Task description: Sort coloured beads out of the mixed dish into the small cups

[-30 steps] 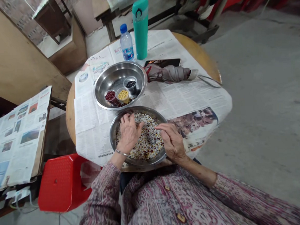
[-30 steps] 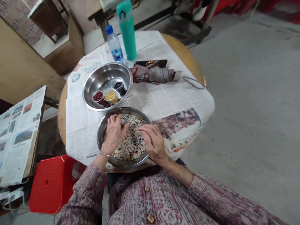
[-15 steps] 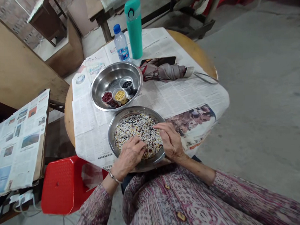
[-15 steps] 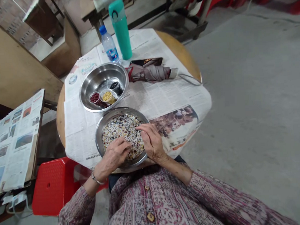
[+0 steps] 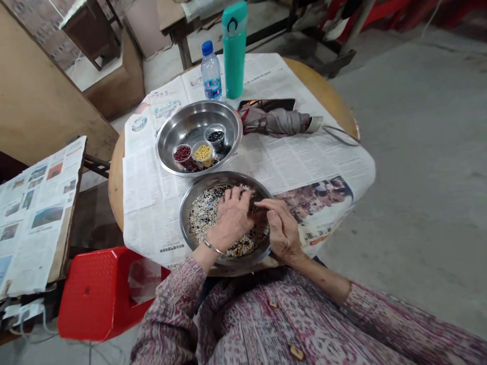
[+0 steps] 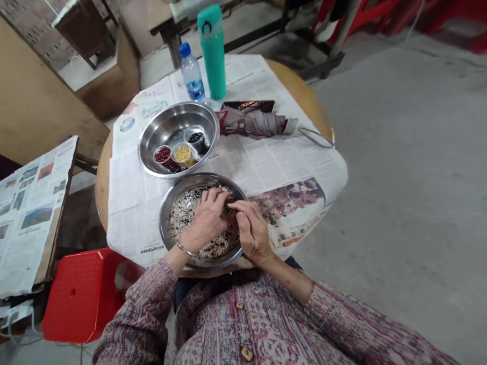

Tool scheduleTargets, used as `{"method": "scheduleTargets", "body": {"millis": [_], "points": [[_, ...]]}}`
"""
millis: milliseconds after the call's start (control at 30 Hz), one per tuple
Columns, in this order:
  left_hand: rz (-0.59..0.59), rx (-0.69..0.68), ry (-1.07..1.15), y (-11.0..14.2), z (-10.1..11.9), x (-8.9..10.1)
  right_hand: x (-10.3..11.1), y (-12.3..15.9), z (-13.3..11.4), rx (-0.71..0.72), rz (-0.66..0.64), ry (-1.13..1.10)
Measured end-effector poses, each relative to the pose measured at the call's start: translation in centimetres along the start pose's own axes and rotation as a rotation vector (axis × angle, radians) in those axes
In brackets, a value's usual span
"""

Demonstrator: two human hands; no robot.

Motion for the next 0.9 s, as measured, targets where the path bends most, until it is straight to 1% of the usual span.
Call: {"method": "scheduleTargets", "body": {"millis": [67, 167, 233, 300, 400, 500, 567, 600, 633, 700, 800, 867, 900], "points": [[-0.06, -0.08, 0.021, 0.8, 1.4, -0.4, 0.0, 0.1, 0.1, 0.0, 0.001, -0.004], [-0.152, -0.195, 0.04, 3.1, 2.3, -0.6, 0.0, 0.1, 0.1, 0.008, 0.002, -0.008], [-0.201, -0.264, 0.046, 4.7, 2.2, -0.6, 0.1, 0.1, 0.0, 0.011, 0.004, -0.008], [-0.225, -0.291, 0.032, 6.1, 1.3, -0.3, 0.1, 0.0, 0.0, 0.002, 0.0, -0.005], [-0.205, -0.236, -0.022, 7.3, -0.9, 0.7, 0.0, -0.1, -0.1, -0.013, -0.008, -0.005], [-0.11, -0.1, -0.102, 7.2, -3.4, 2.4, 0.1, -0.1, -0.3, -0.013, -0.011, -0.013], [-0.028, -0.02, -0.131, 6.7, -4.1, 3.5, 0.1, -0.1, -0.2, -0.017, -0.012, -0.015], [0.003, -0.005, -0.124, 6.4, -4.1, 3.8, 0.1, -0.1, -0.2, -0.019, -0.014, -0.013], [0.023, -0.014, -0.106, 6.0, -3.7, 3.9, 0.1, -0.1, -0.2, -0.021, -0.015, -0.01], [0.016, -0.1, -0.06, 5.1, -2.1, 3.2, 0.0, -0.1, -0.1, -0.025, -0.015, -0.004], [-0.064, -0.306, -0.046, 4.2, 0.9, 1.1, 0.0, -0.2, -0.1, -0.018, -0.011, -0.001], [-0.103, -0.407, -0.053, 3.8, 2.1, 0.0, 0.0, -0.2, -0.2, -0.013, -0.009, 0.0], [-0.114, -0.434, -0.058, 3.6, 2.2, -0.3, 0.0, -0.2, -0.2, -0.011, -0.009, 0.001]]}}
Point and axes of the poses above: each hand's wrist, its own y-axis away from the middle knuckle, its own x-axis out of the back of the hand, z = x × y, the point moved 8 cm from there along -y, towards the middle knuckle, and after that the axes turned 4 degrees about y, right-handed, at the moved point
